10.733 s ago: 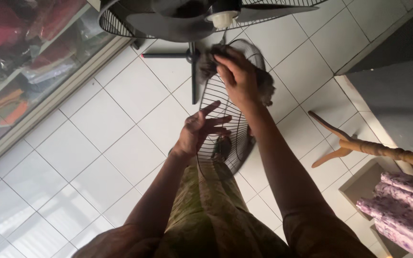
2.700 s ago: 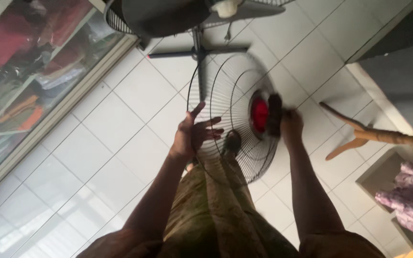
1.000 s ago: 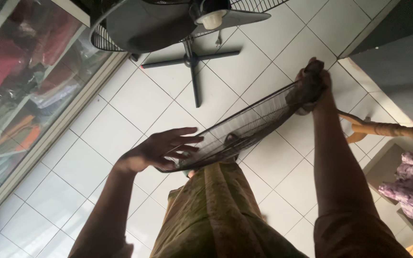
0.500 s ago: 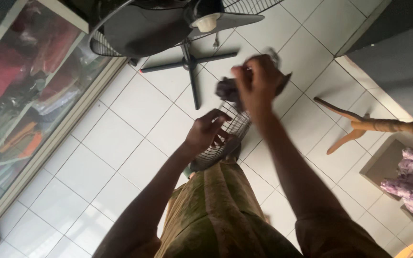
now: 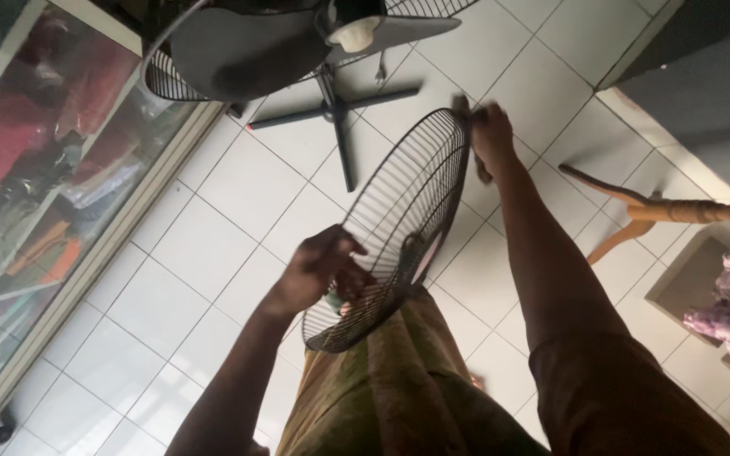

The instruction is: The person wipes the front grill, motor housing, and blades of a standing fan using a cloth. They rotate the fan head to reach different areas and later wipe the rear grill. The person wears green slides and a patterned dress.

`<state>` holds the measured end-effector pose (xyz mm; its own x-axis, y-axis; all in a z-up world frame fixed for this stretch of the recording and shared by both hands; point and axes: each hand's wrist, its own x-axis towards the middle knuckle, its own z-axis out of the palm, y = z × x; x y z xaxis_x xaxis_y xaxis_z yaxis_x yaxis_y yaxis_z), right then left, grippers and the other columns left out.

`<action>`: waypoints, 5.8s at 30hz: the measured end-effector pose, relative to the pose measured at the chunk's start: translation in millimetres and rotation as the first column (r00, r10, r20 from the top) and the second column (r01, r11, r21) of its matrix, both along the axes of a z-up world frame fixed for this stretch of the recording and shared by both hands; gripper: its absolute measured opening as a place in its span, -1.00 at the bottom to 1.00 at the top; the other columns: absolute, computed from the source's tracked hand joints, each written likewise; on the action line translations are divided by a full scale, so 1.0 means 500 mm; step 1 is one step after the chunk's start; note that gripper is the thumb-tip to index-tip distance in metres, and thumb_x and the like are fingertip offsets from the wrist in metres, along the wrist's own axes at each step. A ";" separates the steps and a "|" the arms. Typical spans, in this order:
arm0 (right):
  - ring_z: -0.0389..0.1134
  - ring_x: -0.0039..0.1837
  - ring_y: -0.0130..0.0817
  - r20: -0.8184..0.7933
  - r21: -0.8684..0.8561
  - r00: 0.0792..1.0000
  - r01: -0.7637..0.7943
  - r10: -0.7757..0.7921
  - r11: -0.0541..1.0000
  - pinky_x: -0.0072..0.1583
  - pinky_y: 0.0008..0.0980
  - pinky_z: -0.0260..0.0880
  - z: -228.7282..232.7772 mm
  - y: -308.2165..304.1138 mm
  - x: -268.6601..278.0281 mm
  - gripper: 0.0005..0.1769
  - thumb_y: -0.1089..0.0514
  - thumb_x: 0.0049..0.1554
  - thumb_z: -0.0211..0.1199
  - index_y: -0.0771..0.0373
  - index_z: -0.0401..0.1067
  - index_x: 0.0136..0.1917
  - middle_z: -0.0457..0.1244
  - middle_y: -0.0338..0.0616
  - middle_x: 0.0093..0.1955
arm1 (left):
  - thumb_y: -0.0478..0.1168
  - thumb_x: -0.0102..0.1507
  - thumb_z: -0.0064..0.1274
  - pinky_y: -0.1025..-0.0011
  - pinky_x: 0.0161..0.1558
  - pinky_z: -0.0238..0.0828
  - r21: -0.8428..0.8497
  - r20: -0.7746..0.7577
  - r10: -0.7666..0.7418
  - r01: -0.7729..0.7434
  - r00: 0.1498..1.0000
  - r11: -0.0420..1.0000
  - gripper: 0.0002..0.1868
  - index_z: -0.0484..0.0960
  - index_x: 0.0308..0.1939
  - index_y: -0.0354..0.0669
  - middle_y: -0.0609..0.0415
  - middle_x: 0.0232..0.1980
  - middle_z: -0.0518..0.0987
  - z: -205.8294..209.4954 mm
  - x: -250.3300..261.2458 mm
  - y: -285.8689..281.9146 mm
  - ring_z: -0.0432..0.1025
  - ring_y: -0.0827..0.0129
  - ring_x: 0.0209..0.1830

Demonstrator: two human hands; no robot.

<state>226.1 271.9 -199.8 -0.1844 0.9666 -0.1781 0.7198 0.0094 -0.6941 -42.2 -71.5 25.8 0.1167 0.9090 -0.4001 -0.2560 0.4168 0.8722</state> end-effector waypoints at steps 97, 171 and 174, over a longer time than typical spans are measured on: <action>0.40 0.24 -0.24 -0.379 -0.414 0.921 -0.081 -0.091 0.907 0.27 -0.29 0.42 0.327 -0.191 0.315 -0.24 0.51 0.02 0.12 0.35 0.26 0.51 0.37 0.00 0.24 | 0.34 0.22 -0.11 -0.14 0.07 0.48 -0.508 -0.090 0.256 -0.265 0.962 0.819 -0.14 -0.02 0.47 0.11 -0.27 0.47 0.23 -0.402 -0.049 -0.114 0.36 -0.17 0.29; 0.36 0.25 -0.22 0.392 0.479 0.501 -0.827 0.772 0.293 0.09 -0.23 0.52 0.213 -0.439 -0.156 -0.27 0.03 -0.08 0.23 -0.09 0.37 0.40 0.24 -0.17 0.40 | -0.18 0.16 -0.15 0.10 -0.31 0.71 -0.377 0.287 0.611 -0.500 0.738 0.780 -0.08 -0.07 0.61 -0.02 -0.57 0.29 0.46 -0.255 0.088 -0.118 0.63 -0.14 -0.37; 0.34 0.25 -0.08 0.073 0.162 0.509 -0.855 0.858 0.493 0.08 -0.34 0.53 0.143 -0.407 -0.114 -0.30 0.38 -0.07 0.19 -0.06 0.47 0.33 0.26 -0.06 0.38 | 0.52 0.18 -0.03 0.12 -0.26 0.73 -0.296 0.362 0.554 -0.471 0.750 0.831 0.18 -0.09 0.63 -0.08 -0.56 0.25 0.50 -0.249 0.112 -0.145 0.68 -0.13 -0.30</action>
